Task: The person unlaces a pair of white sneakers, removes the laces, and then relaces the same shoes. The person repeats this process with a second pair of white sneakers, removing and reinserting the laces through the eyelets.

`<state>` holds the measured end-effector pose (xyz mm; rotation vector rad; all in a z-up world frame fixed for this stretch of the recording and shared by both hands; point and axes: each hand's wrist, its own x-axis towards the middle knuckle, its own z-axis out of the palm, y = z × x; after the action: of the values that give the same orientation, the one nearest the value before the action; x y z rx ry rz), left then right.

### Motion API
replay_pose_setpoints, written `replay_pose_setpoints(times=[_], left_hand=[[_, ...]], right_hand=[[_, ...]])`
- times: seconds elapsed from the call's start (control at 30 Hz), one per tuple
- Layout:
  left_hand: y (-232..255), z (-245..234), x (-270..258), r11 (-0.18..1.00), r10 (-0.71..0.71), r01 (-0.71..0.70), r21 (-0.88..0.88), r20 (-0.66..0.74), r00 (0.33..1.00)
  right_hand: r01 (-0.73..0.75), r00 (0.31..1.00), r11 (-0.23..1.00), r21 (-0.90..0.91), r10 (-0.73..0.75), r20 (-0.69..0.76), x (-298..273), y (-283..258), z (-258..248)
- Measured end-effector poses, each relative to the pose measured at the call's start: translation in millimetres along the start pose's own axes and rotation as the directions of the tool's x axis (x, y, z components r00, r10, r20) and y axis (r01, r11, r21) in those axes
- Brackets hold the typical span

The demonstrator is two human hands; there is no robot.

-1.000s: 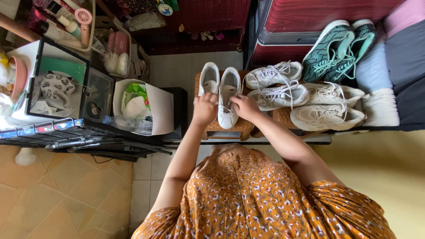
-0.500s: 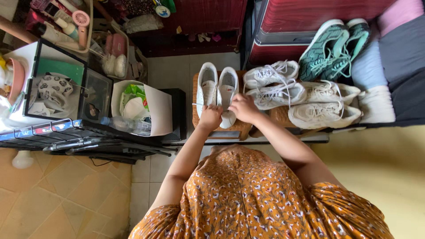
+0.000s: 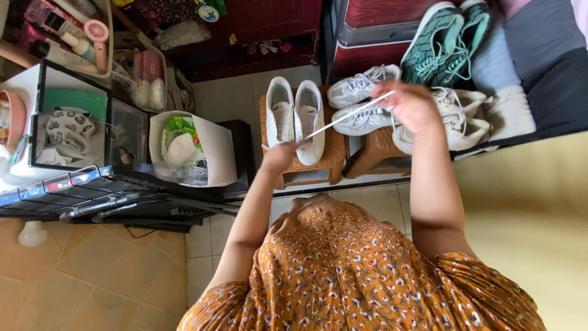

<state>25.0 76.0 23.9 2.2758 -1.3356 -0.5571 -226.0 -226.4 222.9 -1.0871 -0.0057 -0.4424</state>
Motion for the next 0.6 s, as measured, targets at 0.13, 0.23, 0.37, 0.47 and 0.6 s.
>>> replay_pose_setpoints(times=[0.13, 0.23, 0.37, 0.47, 0.6], left_hand=[[-25.7, -55.0, -31.9, 0.987, -0.017, -0.018, -0.161, -0.214, 0.977], [-45.5, -96.8, -59.8, 0.999, 0.032, -0.03, 0.011, -0.363, 0.931], [-62.1, -122.5, -100.6, 0.981, -0.158, 0.189, 0.05, -0.37, 0.915], [-58.2, -118.4, -122.9, 0.89, -0.368, 0.423, 0.168, -0.285, 0.885], [-20.5, -106.4, -125.4, 0.872, -0.282, 0.383, 0.304, -0.326, 0.902]], right_hand=[[0.129, 0.967, 0.977, 0.17, -0.086, -0.239, -28.6, -18.9, -11.4], [0.259, 0.952, 0.927, 0.273, -0.196, -0.235, -51.5, -27.9, -21.0], [0.409, 0.89, 0.862, 0.298, -0.305, -0.339, -84.9, -35.1, -31.1], [0.501, 0.853, 0.761, 0.412, -0.354, -0.383, -107.8, -38.5, -34.4], [0.51, 0.86, 0.772, 0.379, -0.442, -0.256, -124.3, -34.5, -20.6]])
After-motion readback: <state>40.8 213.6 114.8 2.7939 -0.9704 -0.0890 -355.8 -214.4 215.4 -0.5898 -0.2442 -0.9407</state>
